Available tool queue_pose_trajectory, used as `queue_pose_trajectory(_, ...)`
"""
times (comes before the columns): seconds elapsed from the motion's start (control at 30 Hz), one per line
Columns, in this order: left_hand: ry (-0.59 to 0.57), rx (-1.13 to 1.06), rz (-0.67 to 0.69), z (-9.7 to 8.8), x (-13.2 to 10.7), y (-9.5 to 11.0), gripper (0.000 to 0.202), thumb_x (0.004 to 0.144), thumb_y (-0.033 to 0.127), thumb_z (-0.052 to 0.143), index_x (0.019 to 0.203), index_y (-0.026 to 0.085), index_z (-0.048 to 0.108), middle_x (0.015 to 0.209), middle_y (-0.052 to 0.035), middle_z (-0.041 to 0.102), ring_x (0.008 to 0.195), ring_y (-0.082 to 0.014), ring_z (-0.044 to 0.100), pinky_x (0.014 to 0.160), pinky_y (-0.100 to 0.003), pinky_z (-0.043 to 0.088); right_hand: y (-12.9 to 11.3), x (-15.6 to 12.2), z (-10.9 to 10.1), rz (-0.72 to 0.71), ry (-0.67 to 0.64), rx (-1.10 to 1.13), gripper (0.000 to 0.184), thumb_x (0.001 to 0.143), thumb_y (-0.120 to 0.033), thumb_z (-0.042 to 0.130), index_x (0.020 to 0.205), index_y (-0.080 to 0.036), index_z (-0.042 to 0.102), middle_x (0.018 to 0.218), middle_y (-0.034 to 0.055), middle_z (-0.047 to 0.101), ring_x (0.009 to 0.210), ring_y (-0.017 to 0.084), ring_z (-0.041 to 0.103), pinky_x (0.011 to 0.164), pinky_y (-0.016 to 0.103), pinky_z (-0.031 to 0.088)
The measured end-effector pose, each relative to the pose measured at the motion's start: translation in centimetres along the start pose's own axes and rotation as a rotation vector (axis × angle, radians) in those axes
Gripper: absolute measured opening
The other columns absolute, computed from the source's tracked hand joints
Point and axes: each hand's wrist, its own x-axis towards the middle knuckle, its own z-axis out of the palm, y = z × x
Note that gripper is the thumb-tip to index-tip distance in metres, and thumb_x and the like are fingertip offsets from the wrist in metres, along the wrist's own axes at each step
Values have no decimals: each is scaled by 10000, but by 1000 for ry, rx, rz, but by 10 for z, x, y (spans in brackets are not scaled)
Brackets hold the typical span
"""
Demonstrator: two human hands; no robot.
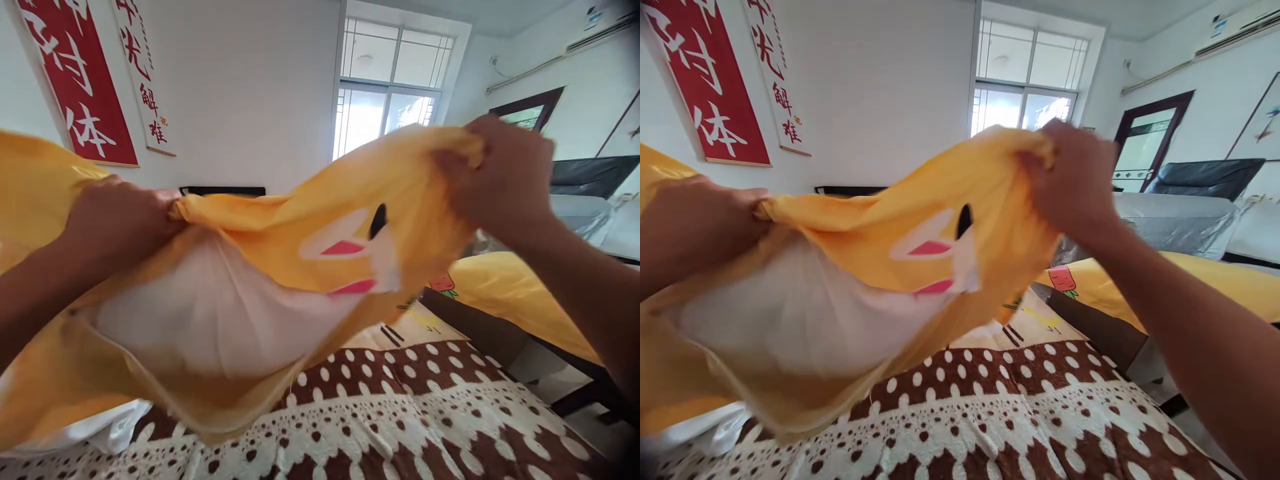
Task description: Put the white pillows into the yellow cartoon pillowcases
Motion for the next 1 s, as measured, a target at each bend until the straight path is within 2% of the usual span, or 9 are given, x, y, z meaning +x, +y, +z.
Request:
queue_pose_trajectory(0.1,-38,277,-53,-8,15,6,592,607,801,396,619,233,561,528,-27,385,620,-263,540,607,-401,384,22,23,20,232,-69,-3,327,879,-444,518,787,-140,594,748,47,593,710,140,524,660,308,389)
queue_pose_trajectory(0.2,-240,223,33,-3,35,15,492,578,741,524,563,250,548,575,-31,487,633,-239,547,610,-387,393,41,37,42,188,-293,-57,266,855,-374,565,725,-144,589,718,57,599,714,159,518,711,338,395)
queue_pose_trajectory(0.33,-392,256,122,47,42,53,425,740,605,489,748,200,619,745,-96,627,699,-267,613,680,-409,430,68,23,90,149,-574,-154,302,851,-390,558,789,-100,615,752,119,625,702,186,545,659,316,388)
queue_pose_trajectory(0.4,-281,248,269,91,29,70,402,852,448,429,1008,126,610,951,-169,652,899,-300,625,854,-450,399,70,-8,120,139,-670,-171,376,857,-422,545,944,-64,619,836,188,645,728,228,587,625,318,390)
queue_pose_trajectory(0.5,-289,-25,353,165,-13,76,462,867,383,454,1248,128,506,1259,-198,556,1150,-331,534,978,-500,338,45,-89,157,-5,-519,-112,519,884,-503,474,1195,-92,538,1166,293,572,954,332,595,709,386,424)
queue_pose_trajectory(0.63,-870,-616,459,232,-83,69,454,945,478,254,1279,309,511,1362,-24,533,1239,-234,494,1036,-396,356,-9,-205,183,-374,-1134,504,401,967,-442,284,1067,-264,629,1116,57,669,1008,203,598,814,287,449)
queue_pose_trajectory(0.73,-961,-655,473,236,-112,64,442,958,461,214,1233,342,539,1289,8,590,1181,-216,536,1014,-356,371,-17,-247,190,-331,-1330,641,503,973,-473,228,910,-251,675,951,34,699,890,176,611,851,289,437)
queue_pose_trajectory(0.87,-867,-534,362,216,-120,42,486,940,523,237,828,239,616,862,-24,668,861,-223,602,830,-349,417,22,-256,197,-184,-1279,549,576,963,-519,215,859,-201,683,890,73,699,848,203,614,826,326,439)
queue_pose_trajectory(1.0,-900,-611,269,224,-133,22,492,944,520,228,841,228,609,879,-16,655,836,-193,593,812,-301,408,35,-268,197,-209,-1325,366,591,958,-543,227,934,-193,703,903,94,712,828,215,646,766,320,456)
